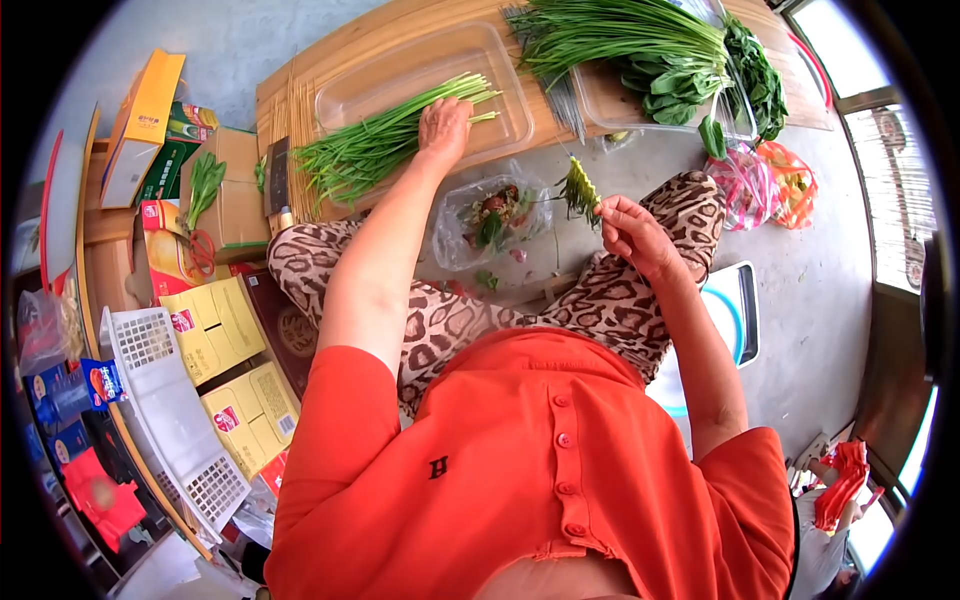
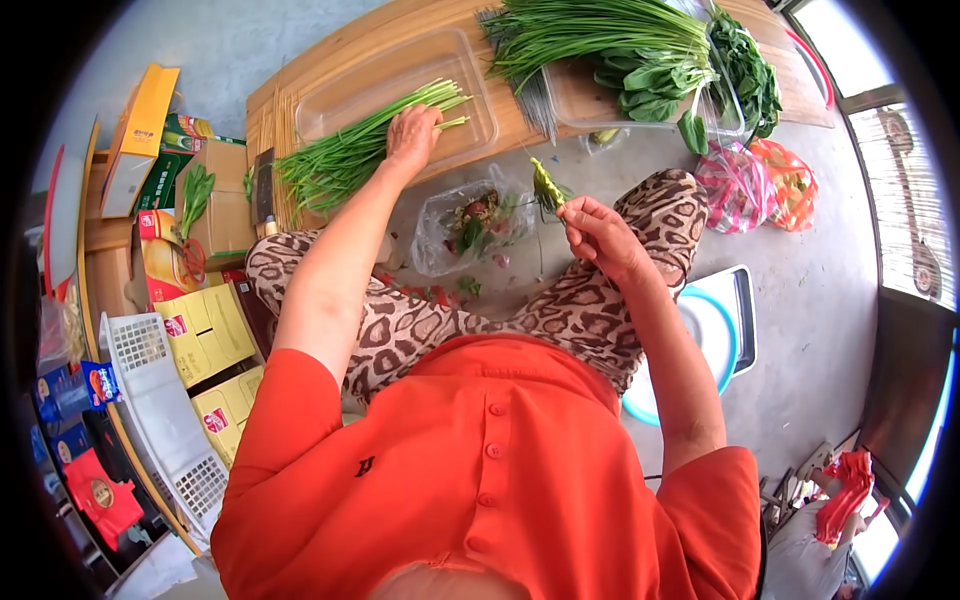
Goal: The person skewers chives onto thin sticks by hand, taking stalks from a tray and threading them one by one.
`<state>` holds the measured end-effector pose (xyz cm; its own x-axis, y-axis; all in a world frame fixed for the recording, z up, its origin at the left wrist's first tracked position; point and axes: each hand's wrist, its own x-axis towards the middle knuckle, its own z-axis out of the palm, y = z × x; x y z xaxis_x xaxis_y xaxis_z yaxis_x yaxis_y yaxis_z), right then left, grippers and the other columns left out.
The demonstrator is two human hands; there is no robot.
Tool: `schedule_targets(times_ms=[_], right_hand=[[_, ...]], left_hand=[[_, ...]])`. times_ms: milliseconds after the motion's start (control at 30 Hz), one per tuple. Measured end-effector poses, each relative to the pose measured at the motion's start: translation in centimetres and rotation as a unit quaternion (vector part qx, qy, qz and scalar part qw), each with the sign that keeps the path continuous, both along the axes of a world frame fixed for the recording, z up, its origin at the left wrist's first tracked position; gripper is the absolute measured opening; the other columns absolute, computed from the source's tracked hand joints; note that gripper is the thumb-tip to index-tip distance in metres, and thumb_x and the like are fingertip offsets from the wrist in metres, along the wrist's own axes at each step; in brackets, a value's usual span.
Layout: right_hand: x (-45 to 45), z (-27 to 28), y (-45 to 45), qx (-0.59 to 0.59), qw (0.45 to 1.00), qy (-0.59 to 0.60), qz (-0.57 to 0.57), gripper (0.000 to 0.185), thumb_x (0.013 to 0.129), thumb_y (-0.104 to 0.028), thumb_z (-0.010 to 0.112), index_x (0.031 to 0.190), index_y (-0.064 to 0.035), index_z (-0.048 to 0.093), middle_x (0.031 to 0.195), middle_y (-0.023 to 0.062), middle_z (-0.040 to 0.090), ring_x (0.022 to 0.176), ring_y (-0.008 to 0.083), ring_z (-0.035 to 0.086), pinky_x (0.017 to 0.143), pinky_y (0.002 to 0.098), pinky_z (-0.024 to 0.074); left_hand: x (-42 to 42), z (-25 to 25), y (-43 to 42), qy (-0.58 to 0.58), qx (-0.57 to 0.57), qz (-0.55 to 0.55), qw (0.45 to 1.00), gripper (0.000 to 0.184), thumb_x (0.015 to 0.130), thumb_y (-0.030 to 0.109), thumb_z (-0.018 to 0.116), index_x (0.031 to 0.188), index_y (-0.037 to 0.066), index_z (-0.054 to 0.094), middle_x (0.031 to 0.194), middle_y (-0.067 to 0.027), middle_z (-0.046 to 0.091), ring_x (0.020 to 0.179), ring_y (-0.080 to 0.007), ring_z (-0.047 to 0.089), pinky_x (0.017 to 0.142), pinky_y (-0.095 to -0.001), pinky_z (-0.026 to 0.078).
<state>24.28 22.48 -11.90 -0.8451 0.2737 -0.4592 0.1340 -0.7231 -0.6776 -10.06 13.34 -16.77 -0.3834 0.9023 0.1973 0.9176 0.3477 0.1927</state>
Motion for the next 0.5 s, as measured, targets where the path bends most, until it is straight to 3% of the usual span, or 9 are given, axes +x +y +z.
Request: schedule_targets(times_ms=[300, 400, 433, 500], right_hand=[[0.3, 0.1, -0.2, 0.011, 1.000, -0.004, 0.007, 0.010, 0.094, -0.014, 0.052, 0.096, -0.0046, 0.056, 0.062, -0.0004, 0.050, 0.043, 0.0061, 0.033, 0.043, 0.0186, 0.0272], [0.2, 0.5, -0.2, 0.020, 1.000, -0.001, 0.009, 0.013, 0.096, -0.016, 0.050, 0.099, -0.0050, 0.057, 0.060, -0.0011, 0.049, 0.041, 0.0055, 0.033, 0.041, 0.0188, 0.0253], [0.2, 1.0, -0.2, 0.021, 1.000, 0.000, 0.011, 0.013, 0.096, -0.016, 0.050, 0.099, -0.0050, 0.057, 0.060, -0.0011, 0.049, 0.041, 0.0055, 0.033, 0.041, 0.0188, 0.0253], [0.2, 2.5, -0.3, 0.053, 0.999, 0.003, 0.002, 0.010, 0.094, -0.013, 0.052, 0.096, -0.0047, 0.057, 0.061, -0.0009, 0.049, 0.042, 0.0057, 0.033, 0.041, 0.0185, 0.0258]], left_hand=[[-1.4, 1.9, -0.5, -0.024, 0.065, 0.071, 0.995, 0.017, 0.080, 0.015, 0.063, 0.097, 0.010, 0.064, 0.086, -0.0115, 0.065, 0.084, -0.0323, 0.060, 0.073, -0.0439, 0.048], [-2.2, 4.7, -0.5, -0.191, 0.229, 0.119, 0.947, 0.017, 0.085, 0.016, 0.054, 0.097, 0.007, 0.063, 0.082, -0.0130, 0.067, 0.075, -0.0319, 0.065, 0.066, -0.0421, 0.049], [-2.5, 6.1, -0.6, -0.249, 0.278, 0.135, 0.918, 0.017, 0.087, 0.019, 0.056, 0.098, 0.008, 0.063, 0.075, -0.0102, 0.066, 0.067, -0.0246, 0.064, 0.063, -0.0387, 0.049], [-3.0, 9.7, -1.7, -0.275, 0.323, 0.135, 0.896, 0.017, 0.092, 0.020, 0.056, 0.099, 0.006, 0.062, 0.069, 0.0022, 0.061, 0.057, -0.0061, 0.051, 0.053, -0.0229, 0.042]])
